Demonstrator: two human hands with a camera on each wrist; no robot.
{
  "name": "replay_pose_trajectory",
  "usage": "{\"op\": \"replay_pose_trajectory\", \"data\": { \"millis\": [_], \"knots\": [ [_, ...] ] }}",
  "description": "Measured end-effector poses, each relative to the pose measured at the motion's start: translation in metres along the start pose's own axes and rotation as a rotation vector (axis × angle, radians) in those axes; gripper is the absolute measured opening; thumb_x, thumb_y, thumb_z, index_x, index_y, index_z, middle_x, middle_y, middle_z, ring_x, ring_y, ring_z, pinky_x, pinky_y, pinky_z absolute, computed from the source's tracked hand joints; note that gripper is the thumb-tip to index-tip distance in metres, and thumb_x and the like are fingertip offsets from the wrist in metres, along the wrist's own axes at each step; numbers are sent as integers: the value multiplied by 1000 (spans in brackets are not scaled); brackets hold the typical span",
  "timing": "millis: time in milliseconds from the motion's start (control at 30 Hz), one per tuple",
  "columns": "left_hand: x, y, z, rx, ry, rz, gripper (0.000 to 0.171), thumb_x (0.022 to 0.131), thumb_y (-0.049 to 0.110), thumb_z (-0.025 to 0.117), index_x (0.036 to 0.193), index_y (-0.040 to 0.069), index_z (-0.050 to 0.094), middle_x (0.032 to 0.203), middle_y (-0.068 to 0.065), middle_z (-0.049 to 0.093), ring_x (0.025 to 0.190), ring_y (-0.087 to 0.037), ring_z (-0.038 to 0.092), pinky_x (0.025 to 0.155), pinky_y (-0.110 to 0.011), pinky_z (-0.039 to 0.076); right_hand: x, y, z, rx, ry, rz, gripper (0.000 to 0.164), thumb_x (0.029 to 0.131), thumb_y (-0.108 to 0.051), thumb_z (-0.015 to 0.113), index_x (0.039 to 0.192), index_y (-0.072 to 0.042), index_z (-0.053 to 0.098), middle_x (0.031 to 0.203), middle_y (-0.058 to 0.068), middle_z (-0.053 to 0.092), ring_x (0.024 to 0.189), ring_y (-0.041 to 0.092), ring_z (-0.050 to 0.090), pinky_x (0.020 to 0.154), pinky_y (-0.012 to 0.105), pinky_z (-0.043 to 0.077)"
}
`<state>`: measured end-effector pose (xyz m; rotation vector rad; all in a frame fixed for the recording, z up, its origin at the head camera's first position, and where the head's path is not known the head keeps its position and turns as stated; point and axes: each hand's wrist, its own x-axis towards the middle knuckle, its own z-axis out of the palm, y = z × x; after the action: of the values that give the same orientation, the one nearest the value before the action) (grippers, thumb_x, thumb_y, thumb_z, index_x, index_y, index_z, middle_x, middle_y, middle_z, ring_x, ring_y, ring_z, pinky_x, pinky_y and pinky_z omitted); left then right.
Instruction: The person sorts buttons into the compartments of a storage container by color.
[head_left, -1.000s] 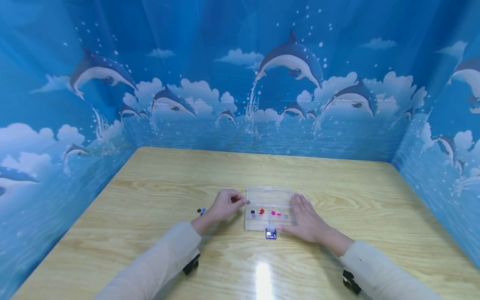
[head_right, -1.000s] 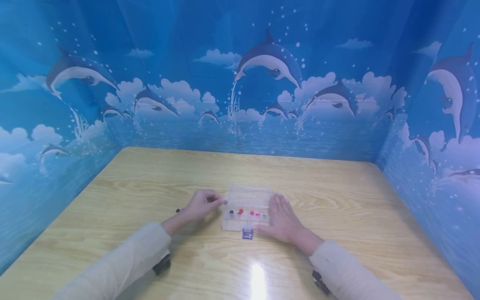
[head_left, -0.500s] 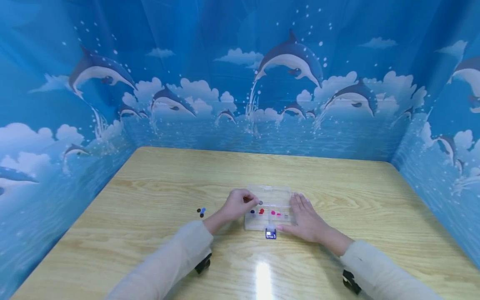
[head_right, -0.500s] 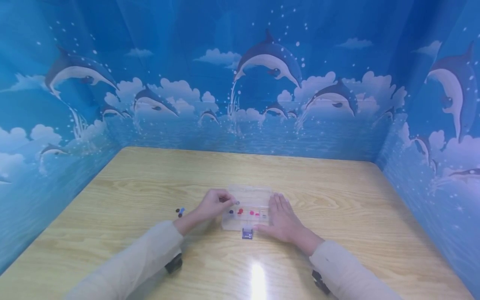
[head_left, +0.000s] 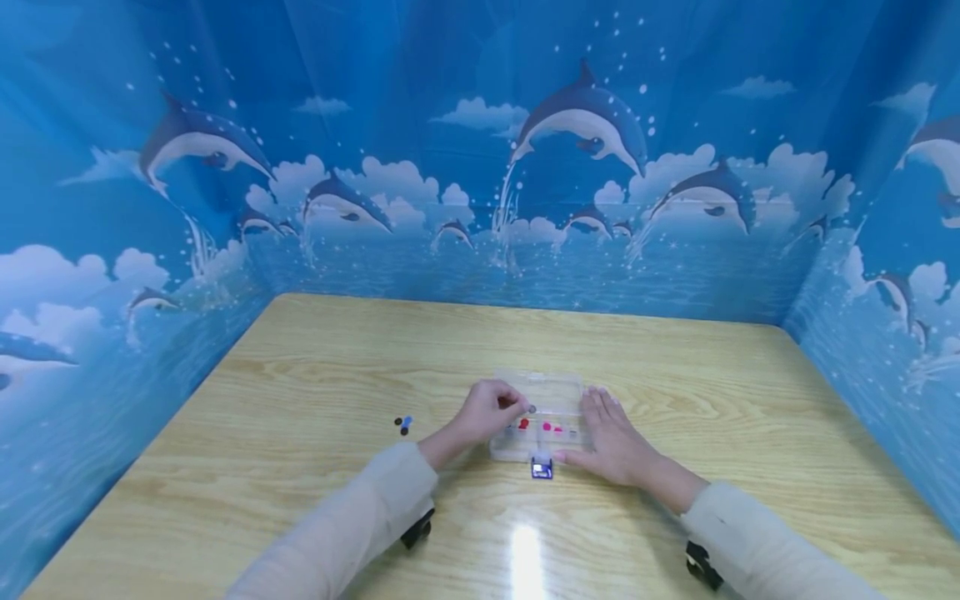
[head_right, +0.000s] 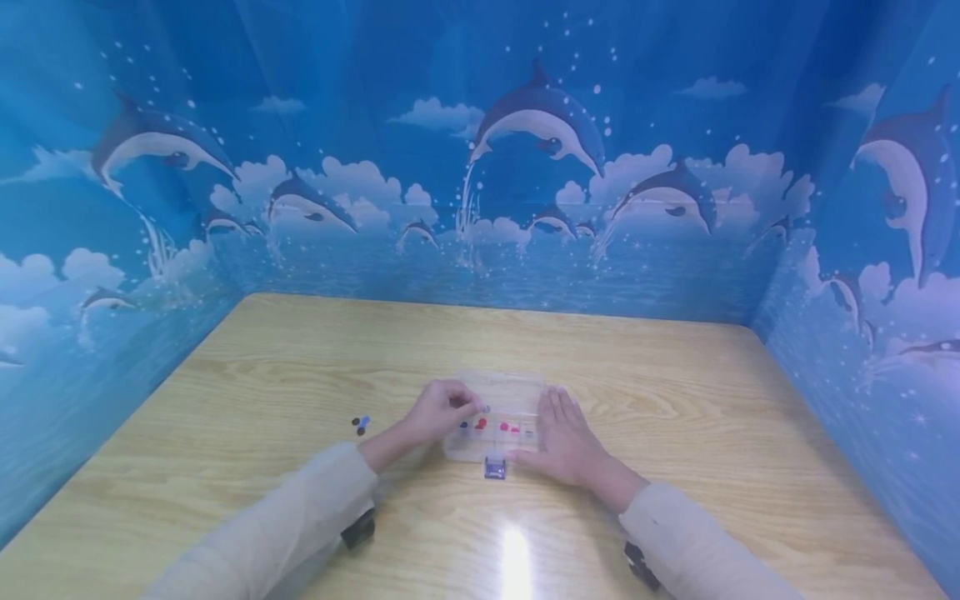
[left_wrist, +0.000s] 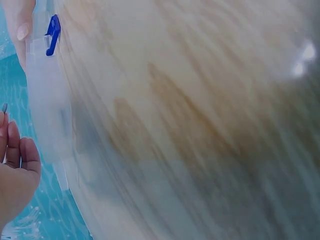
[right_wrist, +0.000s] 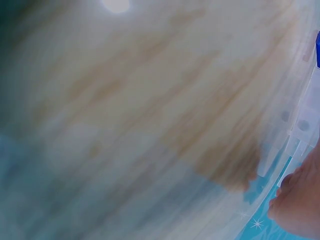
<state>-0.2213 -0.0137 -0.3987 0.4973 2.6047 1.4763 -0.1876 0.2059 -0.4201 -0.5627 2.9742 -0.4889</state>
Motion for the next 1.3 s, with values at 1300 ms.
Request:
{"op": "replay_pose_trajectory", "data": {
  "millis": [1300],
  "knots": [
    [14,22,43,85,-100,150,8,82,0,62,80,-1,69,76,-8,64,64,-4,49,59,-12,44,0,0,1,0,29,-25,101,82,-60,55,140,15,18,148,33,14,138,47,11,112,56,13]
  ]
}}
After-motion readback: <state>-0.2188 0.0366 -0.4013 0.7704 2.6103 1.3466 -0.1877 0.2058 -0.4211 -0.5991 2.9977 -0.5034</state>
